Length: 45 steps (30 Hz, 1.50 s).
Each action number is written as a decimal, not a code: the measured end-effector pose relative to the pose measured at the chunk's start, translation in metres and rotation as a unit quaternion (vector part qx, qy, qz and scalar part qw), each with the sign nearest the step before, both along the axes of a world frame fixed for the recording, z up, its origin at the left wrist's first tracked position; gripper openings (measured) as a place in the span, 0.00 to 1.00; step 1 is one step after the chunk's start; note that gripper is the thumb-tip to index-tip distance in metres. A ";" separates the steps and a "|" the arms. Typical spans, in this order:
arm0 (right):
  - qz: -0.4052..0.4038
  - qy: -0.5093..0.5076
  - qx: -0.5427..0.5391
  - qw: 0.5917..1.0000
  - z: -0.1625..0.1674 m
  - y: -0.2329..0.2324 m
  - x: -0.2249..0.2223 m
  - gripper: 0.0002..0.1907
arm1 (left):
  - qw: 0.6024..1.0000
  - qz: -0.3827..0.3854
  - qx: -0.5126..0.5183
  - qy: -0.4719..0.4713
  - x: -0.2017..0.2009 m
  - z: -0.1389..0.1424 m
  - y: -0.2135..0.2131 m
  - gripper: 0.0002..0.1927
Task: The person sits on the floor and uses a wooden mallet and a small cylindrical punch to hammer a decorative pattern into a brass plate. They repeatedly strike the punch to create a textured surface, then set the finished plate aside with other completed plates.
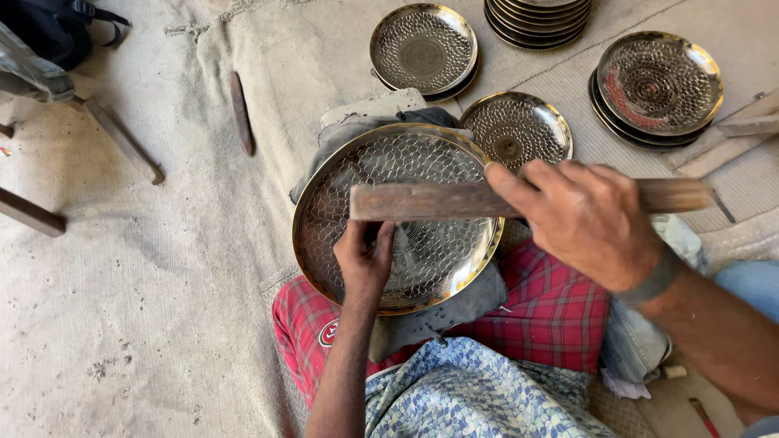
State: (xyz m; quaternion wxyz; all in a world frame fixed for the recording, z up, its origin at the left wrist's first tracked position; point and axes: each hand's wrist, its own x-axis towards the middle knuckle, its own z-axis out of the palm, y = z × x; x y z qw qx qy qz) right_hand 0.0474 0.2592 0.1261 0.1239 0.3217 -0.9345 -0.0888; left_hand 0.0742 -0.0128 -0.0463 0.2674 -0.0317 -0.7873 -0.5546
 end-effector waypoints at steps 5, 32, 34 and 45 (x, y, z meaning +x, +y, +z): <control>-0.025 -0.071 -0.236 0.969 -0.019 0.015 0.017 0.36 | 0.984 -0.150 -0.086 -0.035 -0.021 0.033 -0.022 0.22; -0.157 -0.092 -0.339 0.923 -0.131 0.034 0.031 0.29 | 0.885 -0.324 -0.310 -0.121 -0.056 0.086 -0.025 0.16; -0.124 -0.081 -0.273 0.951 -0.100 0.036 0.019 0.32 | 0.925 -0.268 -0.251 -0.099 -0.041 0.073 -0.029 0.15; 0.043 0.100 0.121 0.987 0.042 -0.040 0.023 0.23 | 0.986 0.089 0.140 0.002 0.018 -0.006 0.021 0.19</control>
